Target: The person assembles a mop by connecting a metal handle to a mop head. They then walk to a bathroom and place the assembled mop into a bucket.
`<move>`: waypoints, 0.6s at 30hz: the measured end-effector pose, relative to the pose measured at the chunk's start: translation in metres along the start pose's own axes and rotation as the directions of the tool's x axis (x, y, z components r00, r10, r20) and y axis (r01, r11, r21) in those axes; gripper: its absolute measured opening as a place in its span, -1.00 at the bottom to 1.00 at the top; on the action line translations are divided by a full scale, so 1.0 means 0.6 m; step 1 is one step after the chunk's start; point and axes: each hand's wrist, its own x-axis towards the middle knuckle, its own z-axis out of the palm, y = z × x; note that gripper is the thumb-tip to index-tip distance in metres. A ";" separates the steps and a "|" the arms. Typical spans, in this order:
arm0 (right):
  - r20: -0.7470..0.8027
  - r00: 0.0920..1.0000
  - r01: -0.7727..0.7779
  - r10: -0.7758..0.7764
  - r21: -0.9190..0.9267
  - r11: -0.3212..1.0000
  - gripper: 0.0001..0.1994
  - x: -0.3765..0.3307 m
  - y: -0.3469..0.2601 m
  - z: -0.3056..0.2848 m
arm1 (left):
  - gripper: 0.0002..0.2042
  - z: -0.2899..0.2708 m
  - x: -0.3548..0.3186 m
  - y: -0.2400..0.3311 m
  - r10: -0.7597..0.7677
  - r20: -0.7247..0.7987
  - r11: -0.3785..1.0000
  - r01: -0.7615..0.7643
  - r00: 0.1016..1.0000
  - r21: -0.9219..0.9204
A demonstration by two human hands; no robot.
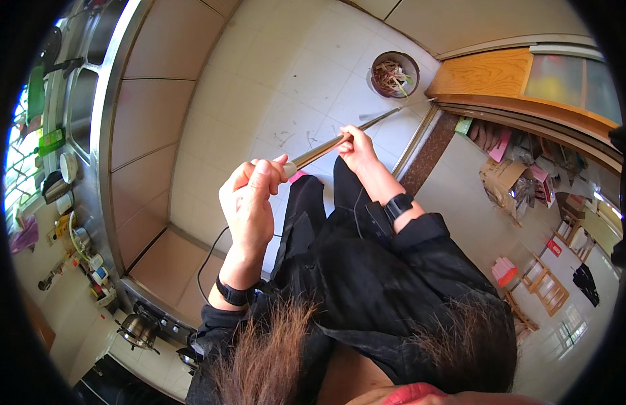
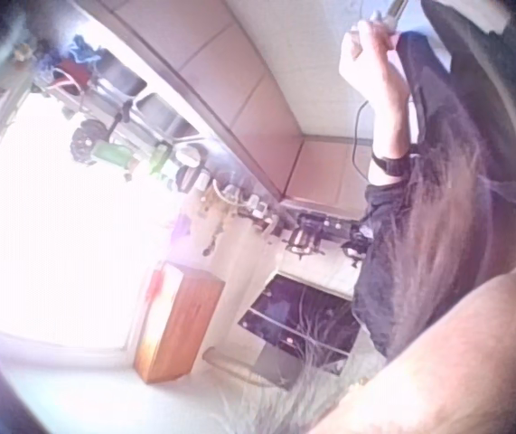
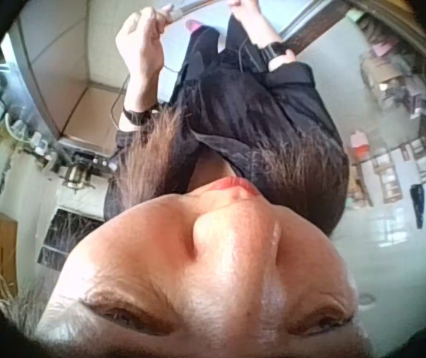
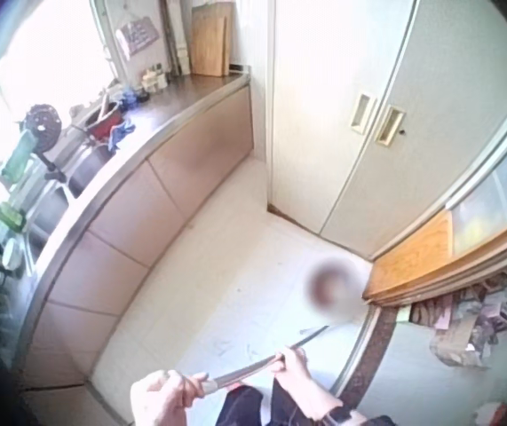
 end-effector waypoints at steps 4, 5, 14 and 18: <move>0.161 0.986 0.049 -0.036 -0.078 0.996 -0.85 0.054 -0.008 0.004 | -0.73 0.013 -0.003 -0.004 0.015 -0.013 1.000 -0.015 1.000 0.025; 0.139 0.990 0.051 -0.030 -0.156 0.986 -0.85 0.065 -0.008 0.011 | -0.73 0.007 -0.004 -0.007 0.024 -0.057 1.000 -0.023 0.998 0.015; -0.022 0.995 0.069 -0.097 -0.552 0.831 -0.90 0.058 0.044 0.072 | -0.64 -0.030 -0.026 0.000 0.057 -0.383 0.992 -0.096 0.922 -0.083; 0.049 0.997 0.081 -0.064 -0.649 0.756 -0.87 0.063 0.063 0.112 | -0.62 -0.037 -0.048 0.007 0.135 -0.481 0.986 -0.166 0.867 -0.023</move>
